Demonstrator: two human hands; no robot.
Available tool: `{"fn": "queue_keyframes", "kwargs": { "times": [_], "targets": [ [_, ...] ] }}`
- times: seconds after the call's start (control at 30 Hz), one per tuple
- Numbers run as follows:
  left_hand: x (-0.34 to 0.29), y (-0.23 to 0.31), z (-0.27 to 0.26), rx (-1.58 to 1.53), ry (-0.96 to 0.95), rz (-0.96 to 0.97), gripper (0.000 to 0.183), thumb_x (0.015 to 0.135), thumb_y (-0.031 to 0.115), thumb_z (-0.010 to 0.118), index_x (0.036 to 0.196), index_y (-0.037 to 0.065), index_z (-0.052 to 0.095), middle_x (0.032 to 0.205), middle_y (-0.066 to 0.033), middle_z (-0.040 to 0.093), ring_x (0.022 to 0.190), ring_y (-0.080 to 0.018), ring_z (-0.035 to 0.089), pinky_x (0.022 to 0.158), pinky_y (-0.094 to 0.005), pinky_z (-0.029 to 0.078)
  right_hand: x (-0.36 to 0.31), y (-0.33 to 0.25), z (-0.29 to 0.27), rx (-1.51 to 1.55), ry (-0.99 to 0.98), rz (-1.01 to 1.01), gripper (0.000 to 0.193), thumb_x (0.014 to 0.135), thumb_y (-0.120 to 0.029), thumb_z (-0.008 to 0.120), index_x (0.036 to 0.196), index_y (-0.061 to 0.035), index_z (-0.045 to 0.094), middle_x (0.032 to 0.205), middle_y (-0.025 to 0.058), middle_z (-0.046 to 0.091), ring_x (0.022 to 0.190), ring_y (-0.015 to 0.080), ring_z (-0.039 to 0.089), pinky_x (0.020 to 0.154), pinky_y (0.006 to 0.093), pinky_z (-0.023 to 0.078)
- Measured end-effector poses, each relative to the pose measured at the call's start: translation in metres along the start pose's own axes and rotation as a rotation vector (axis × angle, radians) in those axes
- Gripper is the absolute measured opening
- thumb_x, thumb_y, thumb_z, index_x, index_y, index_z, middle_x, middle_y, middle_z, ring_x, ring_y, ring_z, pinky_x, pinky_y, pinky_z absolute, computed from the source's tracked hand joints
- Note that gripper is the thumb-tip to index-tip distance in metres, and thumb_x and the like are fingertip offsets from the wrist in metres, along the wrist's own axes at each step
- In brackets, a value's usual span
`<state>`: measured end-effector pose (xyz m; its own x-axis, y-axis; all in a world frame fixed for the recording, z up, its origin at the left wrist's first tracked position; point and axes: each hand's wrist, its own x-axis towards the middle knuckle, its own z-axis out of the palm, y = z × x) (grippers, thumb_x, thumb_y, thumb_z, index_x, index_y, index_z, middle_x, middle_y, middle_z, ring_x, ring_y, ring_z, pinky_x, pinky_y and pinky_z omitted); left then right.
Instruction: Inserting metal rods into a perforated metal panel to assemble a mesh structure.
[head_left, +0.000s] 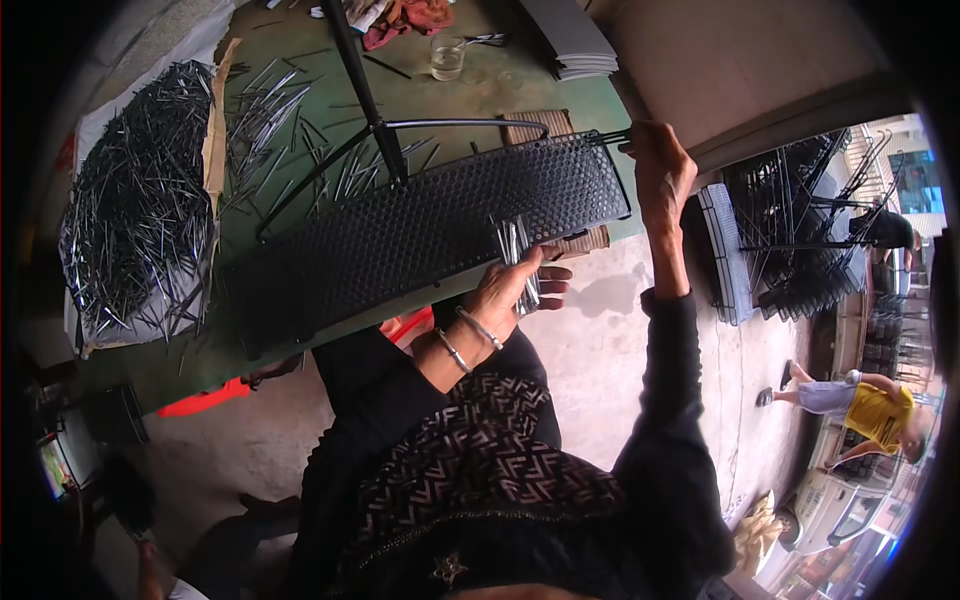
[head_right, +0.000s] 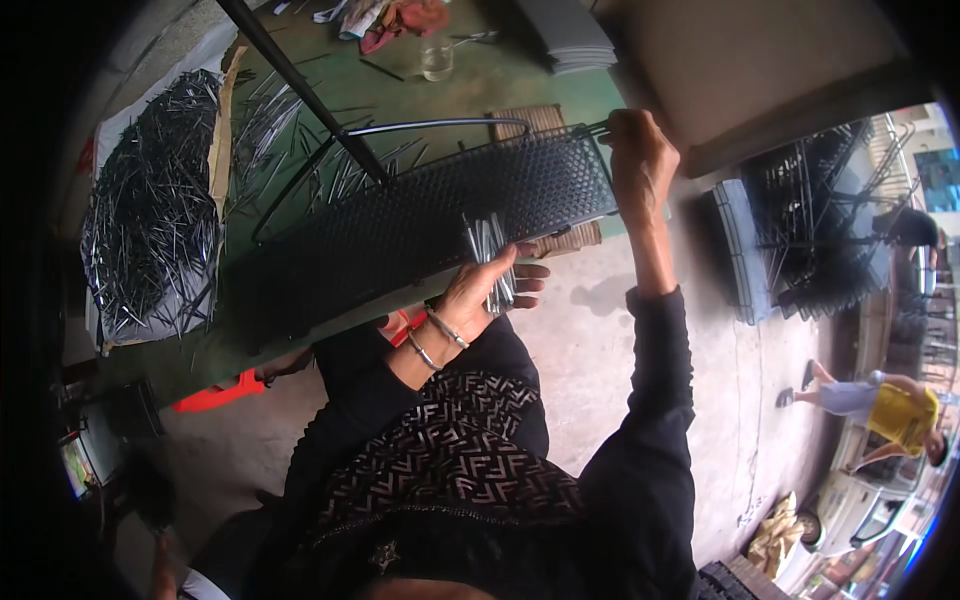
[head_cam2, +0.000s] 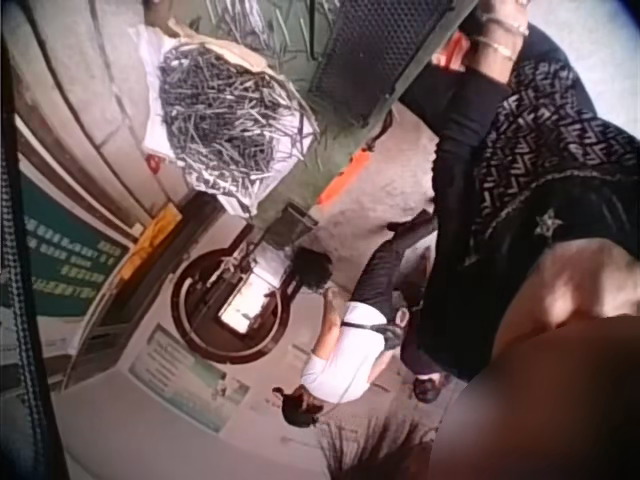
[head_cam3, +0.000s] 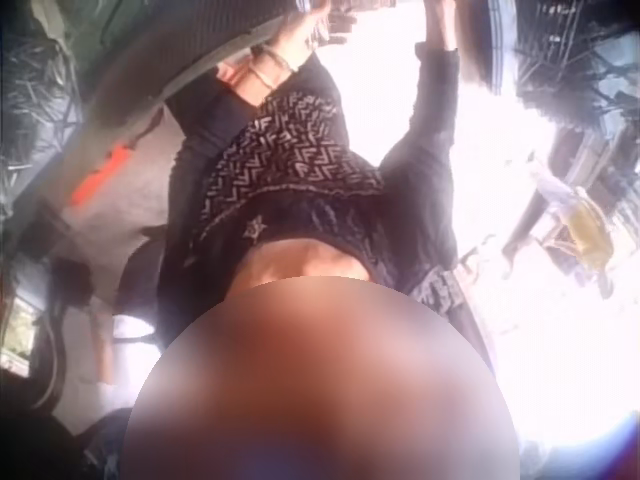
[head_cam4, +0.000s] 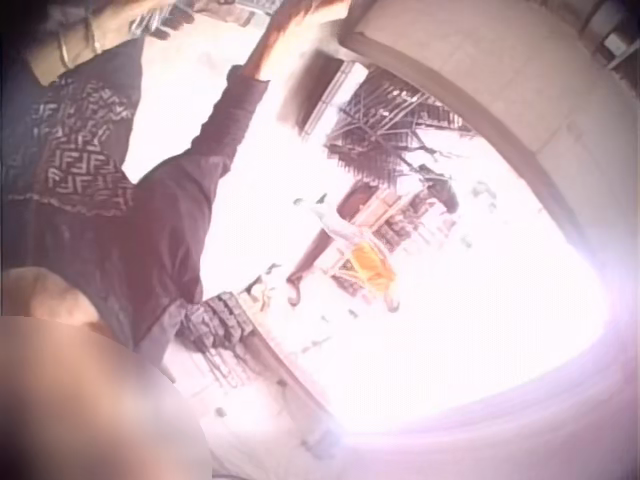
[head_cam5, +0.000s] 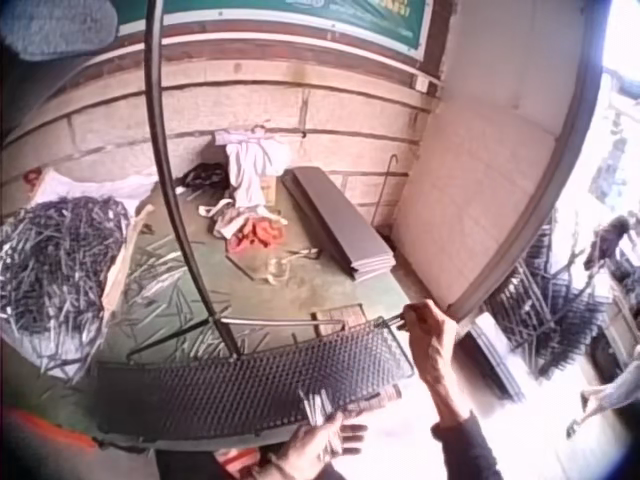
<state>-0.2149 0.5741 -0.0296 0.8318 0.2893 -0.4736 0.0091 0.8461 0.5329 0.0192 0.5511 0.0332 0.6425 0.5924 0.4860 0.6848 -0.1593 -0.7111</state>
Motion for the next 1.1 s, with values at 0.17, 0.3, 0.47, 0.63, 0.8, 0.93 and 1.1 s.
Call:
{"fn": "queue_keyframes", "kwargs": {
  "times": [0.17,0.3,0.47,0.63,0.8,0.93,1.1],
  "targets": [
    [0.0,-0.011,-0.006,-0.173,0.04,0.034,0.035,0.098,0.028,0.053,0.115,-0.002,0.055,0.099,-0.0187,0.066,0.092,-0.0277,0.067,0.08,-0.0453,0.058,0.012,0.02,0.009,-0.133,-0.029,-0.062,0.016,0.092,-0.012,0.056,0.096,-0.0007,0.065,0.076,0.0077,0.068,0.07,0.0116,0.068,0.065,0.0246,0.05],
    [-0.004,-0.009,-0.005,-0.152,0.065,0.025,0.033,0.098,0.028,0.053,0.113,-0.001,0.056,0.099,-0.0186,0.066,0.092,-0.0281,0.067,0.08,-0.0455,0.058,0.013,0.019,0.008,-0.191,-0.06,-0.102,0.016,0.092,-0.013,0.056,0.096,-0.0003,0.065,0.075,0.008,0.069,0.071,0.0121,0.068,0.065,0.0246,0.05],
    [-0.008,-0.001,0.003,-0.072,0.009,0.052,0.035,0.098,0.031,0.052,0.116,0.0,0.056,0.1,-0.0176,0.066,0.089,-0.0255,0.067,0.076,-0.0434,0.058,0.013,0.013,0.006,-0.156,-0.074,-0.041,0.018,0.091,-0.015,0.057,0.095,-0.0005,0.066,0.074,0.0075,0.069,0.071,0.0121,0.068,0.066,0.0252,0.05],
    [-0.004,-0.001,0.002,-0.056,0.05,0.004,0.036,0.099,0.032,0.05,0.118,0.003,0.056,0.1,-0.0165,0.066,0.091,-0.0242,0.067,0.075,-0.0423,0.058,0.015,0.013,0.004,-0.146,-0.093,-0.044,0.018,0.092,-0.016,0.056,0.095,-0.0011,0.066,0.074,0.0081,0.069,0.071,0.0123,0.068,0.067,0.0262,0.051],
    [-0.006,-0.007,-0.003,-0.104,0.059,-0.012,0.032,0.099,0.03,0.049,0.117,0.004,0.057,0.1,-0.0156,0.066,0.085,-0.0219,0.065,0.074,-0.0412,0.058,0.015,0.006,0.005,-0.117,-0.119,0.008,0.018,0.091,-0.015,0.056,0.095,-0.001,0.067,0.074,0.0088,0.069,0.071,0.0134,0.067,0.068,0.027,0.051],
    [-0.006,-0.011,-0.004,-0.078,0.087,-0.011,0.028,0.099,0.029,0.051,0.112,0.005,0.058,0.1,-0.0146,0.067,0.076,-0.0156,0.061,0.065,-0.0337,0.055,0.015,0.018,0.008,-0.132,-0.11,-0.018,0.019,0.09,-0.016,0.057,0.095,-0.0012,0.067,0.073,0.0083,0.068,0.068,0.0134,0.066,0.067,0.0267,0.05],
    [-0.008,-0.013,-0.006,-0.035,0.081,0.037,0.029,0.098,0.032,0.054,0.109,0.005,0.059,0.089,-0.0083,0.064,0.071,-0.0085,0.054,0.055,-0.0232,0.045,0.022,0.012,0.009,-0.157,-0.159,-0.011,0.02,0.089,-0.018,0.059,0.095,-0.0008,0.068,0.072,0.0086,0.068,0.066,0.0131,0.064,0.066,0.0273,0.049]
  ]
}}
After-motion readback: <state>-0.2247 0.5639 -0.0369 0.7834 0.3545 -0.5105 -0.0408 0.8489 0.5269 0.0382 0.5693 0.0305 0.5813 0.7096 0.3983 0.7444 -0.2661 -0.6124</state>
